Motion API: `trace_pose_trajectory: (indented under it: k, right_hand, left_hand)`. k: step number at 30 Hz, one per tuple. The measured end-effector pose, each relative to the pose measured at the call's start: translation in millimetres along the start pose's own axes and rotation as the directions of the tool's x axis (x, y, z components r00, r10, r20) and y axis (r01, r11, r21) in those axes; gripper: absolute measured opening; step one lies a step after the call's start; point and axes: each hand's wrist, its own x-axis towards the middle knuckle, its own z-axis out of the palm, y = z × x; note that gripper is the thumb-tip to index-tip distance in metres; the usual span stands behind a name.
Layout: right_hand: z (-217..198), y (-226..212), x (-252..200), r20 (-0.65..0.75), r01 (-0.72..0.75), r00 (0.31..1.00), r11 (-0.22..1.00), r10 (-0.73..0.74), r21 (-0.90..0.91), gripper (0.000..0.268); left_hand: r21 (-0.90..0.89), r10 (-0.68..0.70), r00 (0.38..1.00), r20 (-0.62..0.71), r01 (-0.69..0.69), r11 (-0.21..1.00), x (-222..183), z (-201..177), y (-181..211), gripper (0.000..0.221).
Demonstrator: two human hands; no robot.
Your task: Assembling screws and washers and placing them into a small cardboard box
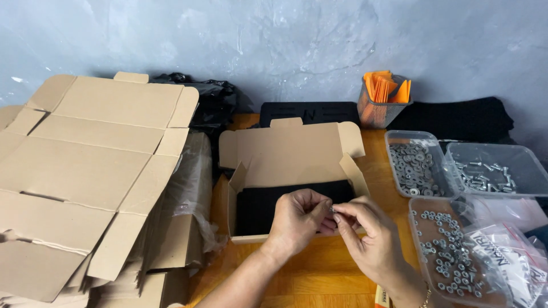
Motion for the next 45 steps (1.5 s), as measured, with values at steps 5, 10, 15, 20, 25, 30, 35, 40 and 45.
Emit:
trace_pose_trajectory:
  k: [5,10,15,20,25,30,35,40,45]
  right_hand:
    - [3.3,6.3,-7.5,-0.014,-0.063,0.998,0.998,0.063,0.001,0.02]
    - [3.0,2.1,-6.0,-0.023,-0.047,0.999,0.999,0.046,-0.022,0.032]
    - [3.0,-0.2,-1.2,-0.003,0.01,1.0,1.0,-0.01,-0.023,0.016]
    - [4.1,3.8,3.4,-0.006,-0.011,1.0,1.0,0.011,-0.029,0.013]
    - [4.3,-1.7,4.6,-0.032,-0.005,0.999,0.999,0.004,-0.048,0.013]
    - [1.2,2.7,14.3,0.004,0.057,0.998,0.998,-0.057,-0.018,0.022]
    - [2.4,-4.9,4.2,0.031,0.037,0.999,0.999,-0.037,-0.018,0.024]
    - [3.3,-0.1,12.2,-0.008,0.04,0.999,0.999,-0.04,-0.001,0.011]
    - [1.4,-8.6,5.9,-0.036,-0.071,0.997,0.994,0.069,-0.08,0.027]
  left_hand:
    - [-0.013,0.021,1.0,0.003,-0.021,1.0,-0.4,-1.3,-2.0,0.013]
    - [0.032,0.066,0.998,-0.002,-0.066,0.997,-3.3,-3.4,3.8,0.013]
    - [0.031,0.057,0.998,-0.005,-0.057,0.998,0.1,-3.8,-2.0,0.013]
    - [0.028,0.068,0.998,-0.006,-0.068,0.997,6.7,-4.1,-7.5,0.013]
    - [-0.085,0.082,0.997,-0.008,-0.082,0.993,1.3,-0.6,-3.6,0.013]
    - [-0.005,0.093,0.996,0.005,-0.093,0.996,14.3,-5.6,2.9,0.017]
    - [0.046,0.082,0.997,-0.005,-0.082,0.996,4.5,-5.2,0.1,0.014]
    - [0.044,0.046,0.998,-0.032,-0.045,0.998,10.1,1.0,-4.8,0.015]
    - [0.008,0.049,0.998,-0.031,-0.048,0.999,-2.3,7.3,-5.1,0.013]
